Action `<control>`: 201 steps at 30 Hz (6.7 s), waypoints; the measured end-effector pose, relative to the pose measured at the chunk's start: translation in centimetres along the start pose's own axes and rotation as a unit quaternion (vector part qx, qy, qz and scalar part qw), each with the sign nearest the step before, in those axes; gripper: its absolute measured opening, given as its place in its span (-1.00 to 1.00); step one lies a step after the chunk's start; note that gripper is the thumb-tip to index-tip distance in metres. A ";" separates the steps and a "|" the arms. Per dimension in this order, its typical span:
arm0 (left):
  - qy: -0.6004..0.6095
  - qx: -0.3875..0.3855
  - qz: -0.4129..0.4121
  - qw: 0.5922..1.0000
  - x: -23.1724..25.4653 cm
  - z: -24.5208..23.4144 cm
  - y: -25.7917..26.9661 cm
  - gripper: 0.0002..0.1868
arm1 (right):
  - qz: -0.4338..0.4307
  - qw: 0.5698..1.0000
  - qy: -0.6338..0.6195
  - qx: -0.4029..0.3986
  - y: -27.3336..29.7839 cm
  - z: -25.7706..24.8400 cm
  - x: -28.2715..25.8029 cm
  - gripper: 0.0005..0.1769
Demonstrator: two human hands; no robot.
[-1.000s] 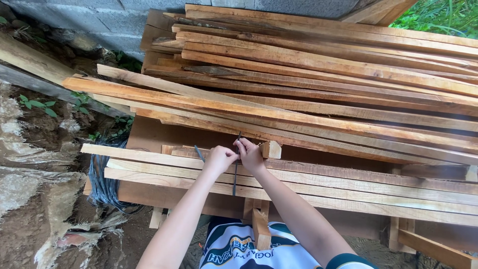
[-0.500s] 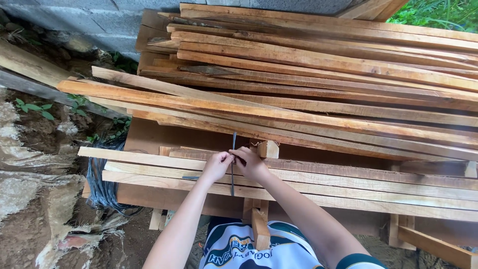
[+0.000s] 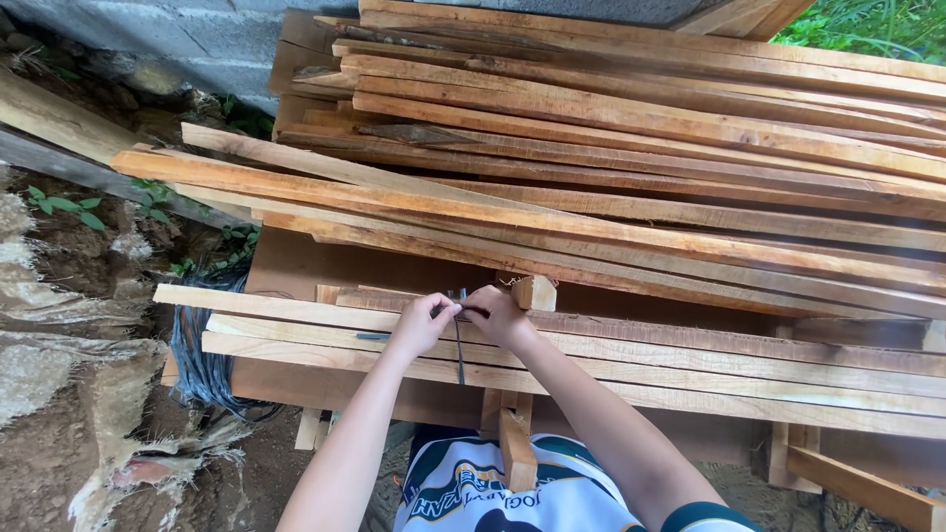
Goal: Tying a bundle of long wooden slats together using a piece of wire and pliers.
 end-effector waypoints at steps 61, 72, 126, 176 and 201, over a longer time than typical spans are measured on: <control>0.102 0.109 -0.137 0.979 -0.5 5.7 0.7 -0.46 | 0.354 0.932 0.073 0.010 -2.3 2.9 -0.8 -0.67; 0.084 0.196 -0.135 0.968 -0.8 6.9 -3.7 -0.62 | 0.417 0.898 0.118 -0.076 -5.4 4.8 4.6 -0.64; 0.277 0.124 -0.126 0.945 5.0 4.2 0.8 -0.57 | 0.459 0.876 0.077 -0.130 -6.4 9.6 13.0 -0.55; -0.088 -0.041 -0.268 0.959 4.6 4.1 -0.9 -0.54 | 0.394 0.884 0.134 -0.213 -7.0 5.9 7.3 -0.56; -0.060 0.029 -0.222 0.973 1.3 5.4 -0.3 -0.55 | 0.407 0.913 0.014 0.020 -3.3 2.4 -0.3 -0.71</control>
Point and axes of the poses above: each hand's wrist, its own y-axis away from the middle knuckle, its own z-axis out of the palm, x = y × z, the point moved 1 cm from there along -y, towards the middle knuckle, and after that the axes turned 8 degrees about y, right-handed, at the moved point
